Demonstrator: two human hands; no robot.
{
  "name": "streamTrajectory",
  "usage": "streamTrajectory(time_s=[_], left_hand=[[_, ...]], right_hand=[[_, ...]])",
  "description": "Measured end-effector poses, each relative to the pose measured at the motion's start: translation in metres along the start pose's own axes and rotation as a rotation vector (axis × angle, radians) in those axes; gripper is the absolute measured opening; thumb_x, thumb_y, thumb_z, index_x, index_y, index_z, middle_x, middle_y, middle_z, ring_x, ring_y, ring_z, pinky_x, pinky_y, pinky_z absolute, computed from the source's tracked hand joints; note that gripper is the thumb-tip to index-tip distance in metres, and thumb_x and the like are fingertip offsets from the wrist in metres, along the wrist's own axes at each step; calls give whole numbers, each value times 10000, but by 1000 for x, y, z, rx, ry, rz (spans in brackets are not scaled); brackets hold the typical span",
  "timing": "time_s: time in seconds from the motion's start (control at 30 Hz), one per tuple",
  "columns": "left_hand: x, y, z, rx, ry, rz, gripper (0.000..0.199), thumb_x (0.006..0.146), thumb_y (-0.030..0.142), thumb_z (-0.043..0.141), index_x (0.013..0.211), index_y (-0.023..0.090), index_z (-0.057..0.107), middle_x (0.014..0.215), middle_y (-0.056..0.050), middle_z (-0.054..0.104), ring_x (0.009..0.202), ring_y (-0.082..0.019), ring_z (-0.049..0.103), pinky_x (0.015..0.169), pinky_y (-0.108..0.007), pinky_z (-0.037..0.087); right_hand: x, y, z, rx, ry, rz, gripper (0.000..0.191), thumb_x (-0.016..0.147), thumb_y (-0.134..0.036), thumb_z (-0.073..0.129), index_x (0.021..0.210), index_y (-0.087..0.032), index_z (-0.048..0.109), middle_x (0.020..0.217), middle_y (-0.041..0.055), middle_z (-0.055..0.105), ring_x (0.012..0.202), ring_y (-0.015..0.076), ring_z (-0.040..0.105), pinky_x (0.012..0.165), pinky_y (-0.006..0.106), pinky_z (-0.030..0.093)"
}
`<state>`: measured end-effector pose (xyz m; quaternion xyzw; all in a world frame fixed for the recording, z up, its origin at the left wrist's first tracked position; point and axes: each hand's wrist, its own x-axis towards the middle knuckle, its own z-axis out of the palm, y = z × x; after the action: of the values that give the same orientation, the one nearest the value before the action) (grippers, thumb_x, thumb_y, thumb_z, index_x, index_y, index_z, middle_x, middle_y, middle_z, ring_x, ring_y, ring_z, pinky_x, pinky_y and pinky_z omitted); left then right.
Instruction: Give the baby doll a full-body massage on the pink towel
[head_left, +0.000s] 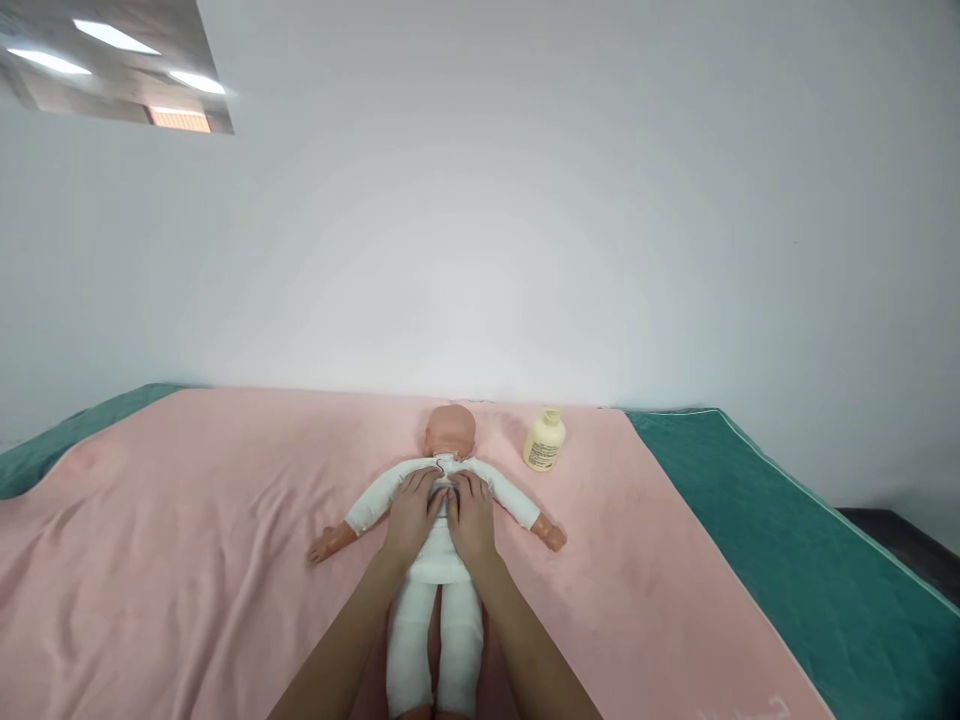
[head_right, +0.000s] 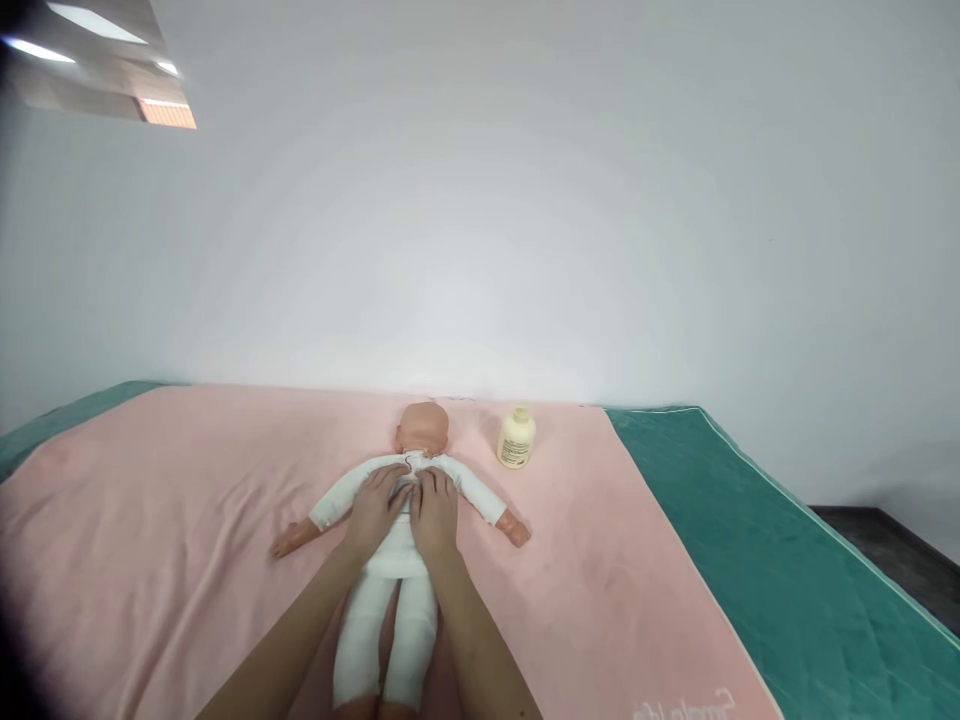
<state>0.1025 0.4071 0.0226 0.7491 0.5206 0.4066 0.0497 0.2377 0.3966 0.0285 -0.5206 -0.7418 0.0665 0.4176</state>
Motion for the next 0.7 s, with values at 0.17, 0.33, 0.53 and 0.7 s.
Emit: streamTrajectory(time_s=[0.17, 0.33, 0.53, 0.7], left_hand=[[1, -1, -1, 10, -18, -12, 253, 928, 316, 421, 1073, 206, 598, 1063, -71, 677, 1037, -240, 596, 912, -424, 465], [4, -1, -1, 15, -42, -29, 247, 930, 330, 422, 1015, 207, 618, 995, -56, 696, 970, -232, 618, 880, -413, 475], [1, -1, -2, 10, -27, -25, 269, 925, 336, 417, 1064, 207, 608, 1050, -66, 684, 1027, -230, 602, 921, -426, 463], [-2, 0, -3, 8, 0, -13, 332, 919, 329, 422, 1200, 209, 552, 1202, -85, 632, 1127, -232, 561, 970, -442, 442]], right_hand=[[1, 1, 2, -19, -9, 23, 270, 943, -223, 375, 1127, -196, 571, 1149, 88, 590, 1101, 236, 488, 951, 404, 391], [2, 2, 5, -50, -21, 44, 258, 949, -236, 371, 1072, -202, 595, 1105, 81, 616, 1053, 248, 510, 905, 409, 399], [0, 1, 3, -58, -16, 41, 267, 939, -234, 388, 1111, -205, 590, 1139, 86, 609, 1096, 242, 506, 942, 417, 391], [-1, 2, 2, -47, -8, 26, 353, 926, -215, 387, 1245, -184, 535, 1297, 106, 542, 1231, 238, 438, 1030, 436, 351]])
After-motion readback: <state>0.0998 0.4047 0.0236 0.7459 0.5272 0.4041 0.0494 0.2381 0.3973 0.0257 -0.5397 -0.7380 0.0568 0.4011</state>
